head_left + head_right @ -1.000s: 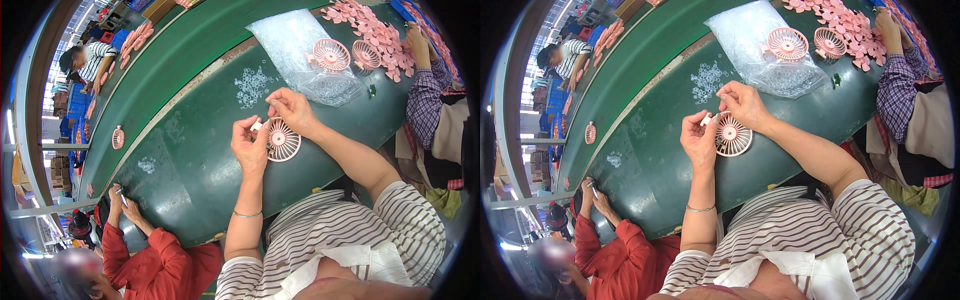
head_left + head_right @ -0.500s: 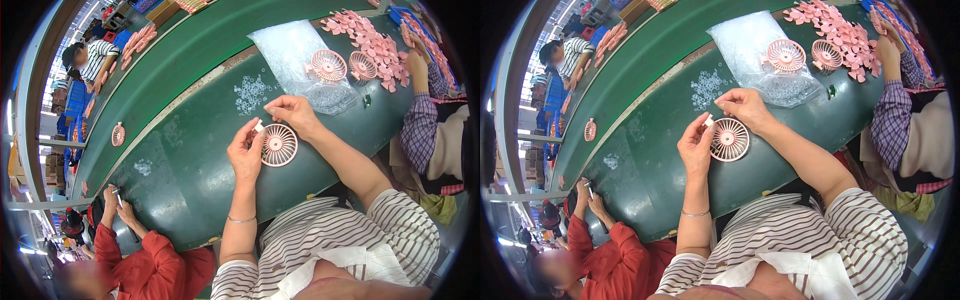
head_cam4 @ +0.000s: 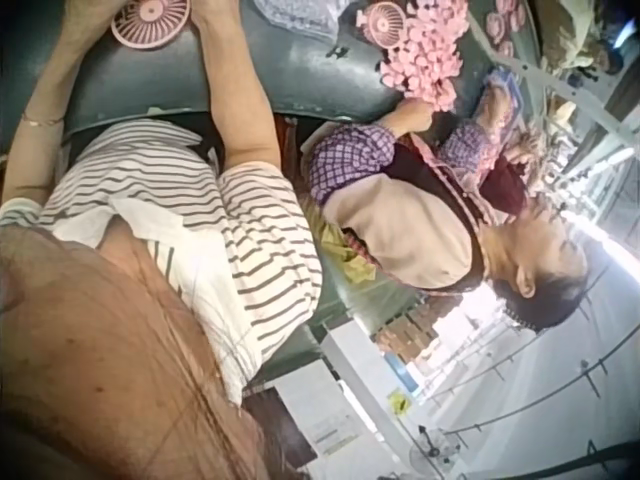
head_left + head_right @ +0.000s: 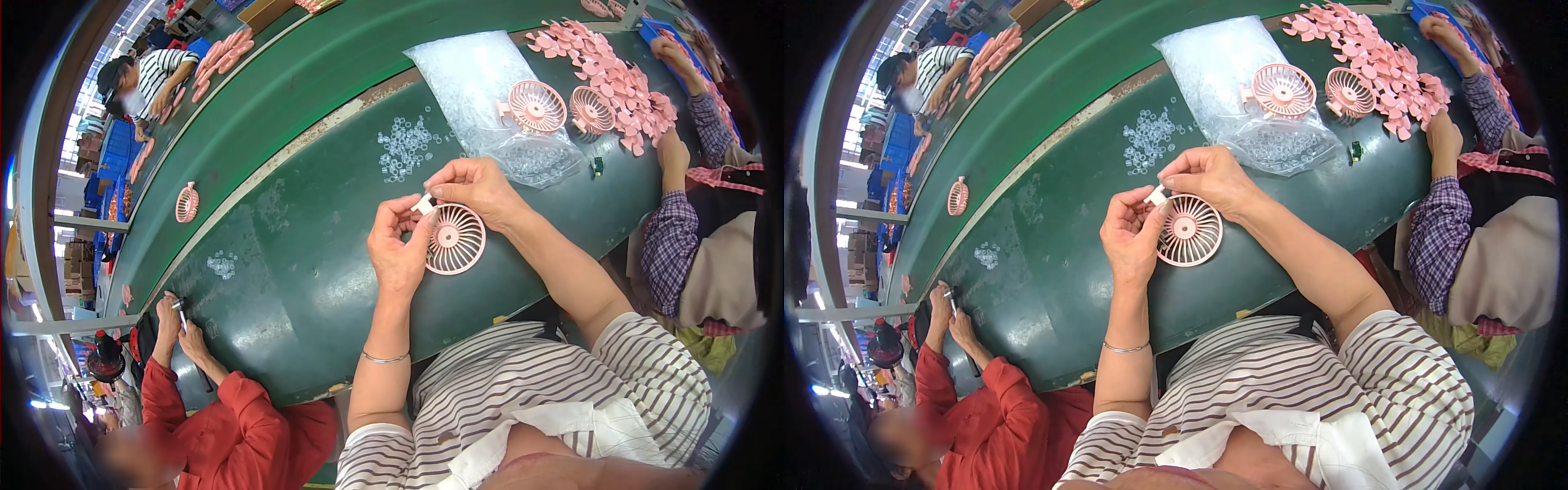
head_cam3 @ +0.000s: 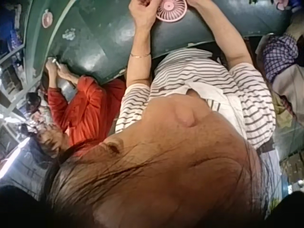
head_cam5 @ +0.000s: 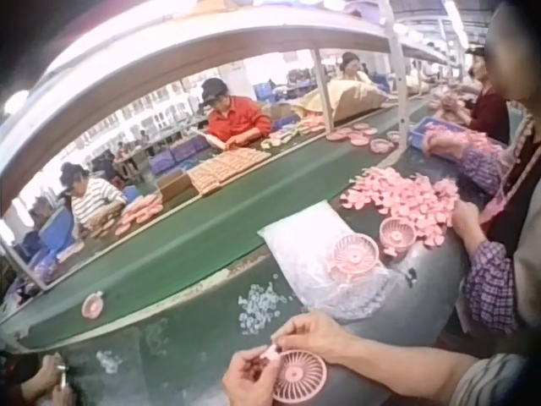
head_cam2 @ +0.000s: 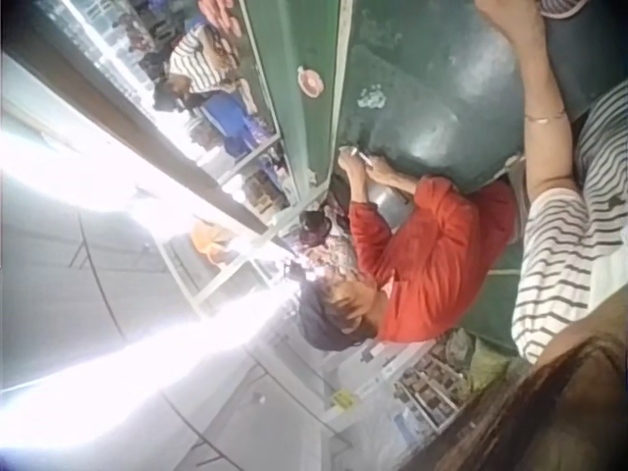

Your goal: The person repeatedly picks up fan guards, attaches small components to them by hand, and places the assembled parts onto the conveyor belt.

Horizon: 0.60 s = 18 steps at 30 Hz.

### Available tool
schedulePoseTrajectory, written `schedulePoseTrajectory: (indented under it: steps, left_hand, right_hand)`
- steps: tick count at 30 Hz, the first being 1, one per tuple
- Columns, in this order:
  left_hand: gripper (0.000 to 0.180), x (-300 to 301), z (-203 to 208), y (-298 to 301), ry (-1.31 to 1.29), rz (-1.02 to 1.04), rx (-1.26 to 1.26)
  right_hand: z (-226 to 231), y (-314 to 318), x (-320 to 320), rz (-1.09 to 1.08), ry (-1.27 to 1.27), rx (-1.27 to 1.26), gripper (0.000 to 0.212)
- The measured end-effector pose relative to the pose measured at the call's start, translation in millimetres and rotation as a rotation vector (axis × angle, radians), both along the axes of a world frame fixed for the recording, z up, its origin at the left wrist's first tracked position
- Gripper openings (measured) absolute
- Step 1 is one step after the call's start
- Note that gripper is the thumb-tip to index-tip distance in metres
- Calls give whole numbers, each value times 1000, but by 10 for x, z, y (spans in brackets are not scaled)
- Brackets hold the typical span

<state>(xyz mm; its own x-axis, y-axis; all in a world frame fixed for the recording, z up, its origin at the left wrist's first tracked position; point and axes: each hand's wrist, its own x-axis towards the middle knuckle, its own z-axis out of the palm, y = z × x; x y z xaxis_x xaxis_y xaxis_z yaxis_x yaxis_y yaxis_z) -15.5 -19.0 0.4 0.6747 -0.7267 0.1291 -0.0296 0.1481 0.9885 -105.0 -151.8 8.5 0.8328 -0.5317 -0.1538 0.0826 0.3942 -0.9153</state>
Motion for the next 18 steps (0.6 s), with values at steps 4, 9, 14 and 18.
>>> schedulePoseTrajectory:
  steps: [4, 9, 14, 18]
  left_hand:
    - [25, -11, 3, -6, -15, 11, 13]
    - [24, -11, -2, -9, -14, 38, 2]
    - [23, -6, -67, -19, -48, 168, 4]
    - [22, -1, -68, -10, -128, 194, 50]
  right_hand:
    - [1, 5, -16, 4, 9, -52, 12]
    - [-37, 31, -10, 2, 6, -150, 13]
    - [37, 191, -12, -188, -116, -1190, 18]
    - [107, 209, -19, -191, -194, -1520, 26]
